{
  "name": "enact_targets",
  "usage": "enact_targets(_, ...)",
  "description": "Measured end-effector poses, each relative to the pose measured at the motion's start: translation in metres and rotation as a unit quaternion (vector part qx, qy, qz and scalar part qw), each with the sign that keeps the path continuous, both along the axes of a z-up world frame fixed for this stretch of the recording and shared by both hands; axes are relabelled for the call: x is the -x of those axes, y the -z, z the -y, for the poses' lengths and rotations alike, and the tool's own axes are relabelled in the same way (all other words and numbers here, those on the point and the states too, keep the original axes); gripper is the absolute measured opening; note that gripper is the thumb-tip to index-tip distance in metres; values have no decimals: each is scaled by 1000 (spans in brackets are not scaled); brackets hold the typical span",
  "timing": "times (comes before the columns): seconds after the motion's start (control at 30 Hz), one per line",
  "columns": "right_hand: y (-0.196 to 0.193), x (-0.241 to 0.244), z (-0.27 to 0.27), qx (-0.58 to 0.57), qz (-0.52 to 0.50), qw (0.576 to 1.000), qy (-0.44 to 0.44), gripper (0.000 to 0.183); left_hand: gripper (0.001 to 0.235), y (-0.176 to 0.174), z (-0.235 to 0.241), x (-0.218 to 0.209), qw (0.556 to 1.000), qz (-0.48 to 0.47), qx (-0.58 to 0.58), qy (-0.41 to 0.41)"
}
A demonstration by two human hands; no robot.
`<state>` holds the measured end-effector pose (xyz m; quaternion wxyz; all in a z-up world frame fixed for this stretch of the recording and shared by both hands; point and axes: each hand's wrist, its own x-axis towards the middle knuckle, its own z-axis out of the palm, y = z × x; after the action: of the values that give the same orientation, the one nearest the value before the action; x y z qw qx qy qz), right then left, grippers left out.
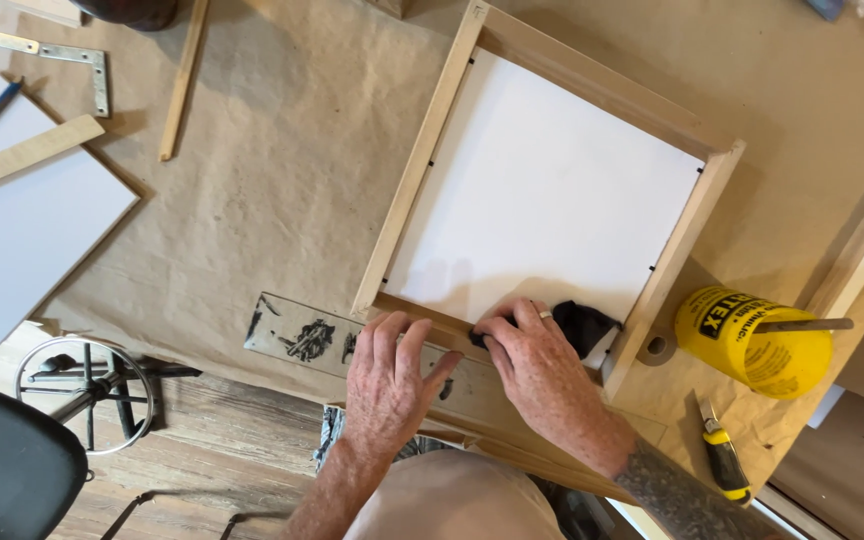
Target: Cleaning a wooden frame with a cloth and applying brown paper tape to the back edges.
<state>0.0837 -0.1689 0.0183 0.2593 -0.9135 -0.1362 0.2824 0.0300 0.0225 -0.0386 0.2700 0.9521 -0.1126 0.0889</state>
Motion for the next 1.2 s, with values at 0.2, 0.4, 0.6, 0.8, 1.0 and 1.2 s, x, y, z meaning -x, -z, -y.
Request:
enact_targets(0.2,18,-11,-34,-50,42,998,-11,31,73,4,0,-3,998,11,58,-21)
enact_targets(0.4,20,7,-2,17,78,996,-45,26,65,-7,-7,-14,999,-5,-24,33)
enact_targets(0.6,-1,37,69,133,41,990,-33,27,39,-8,-12,-28,990,46,-62,117)
enact_targets(0.8,16,57,67,118,154,981,-27,50,30,-11,-3,-35,962,-19,-71,261)
enact_targets(1.0,-5,71,93,40,179,980,-75,50,37,-3,-38,-3,987,-43,-36,149)
enact_targets(1.2,-1,49,28,-44,300,952,-44,38,38,-24,-59,11,999,1,-51,-1)
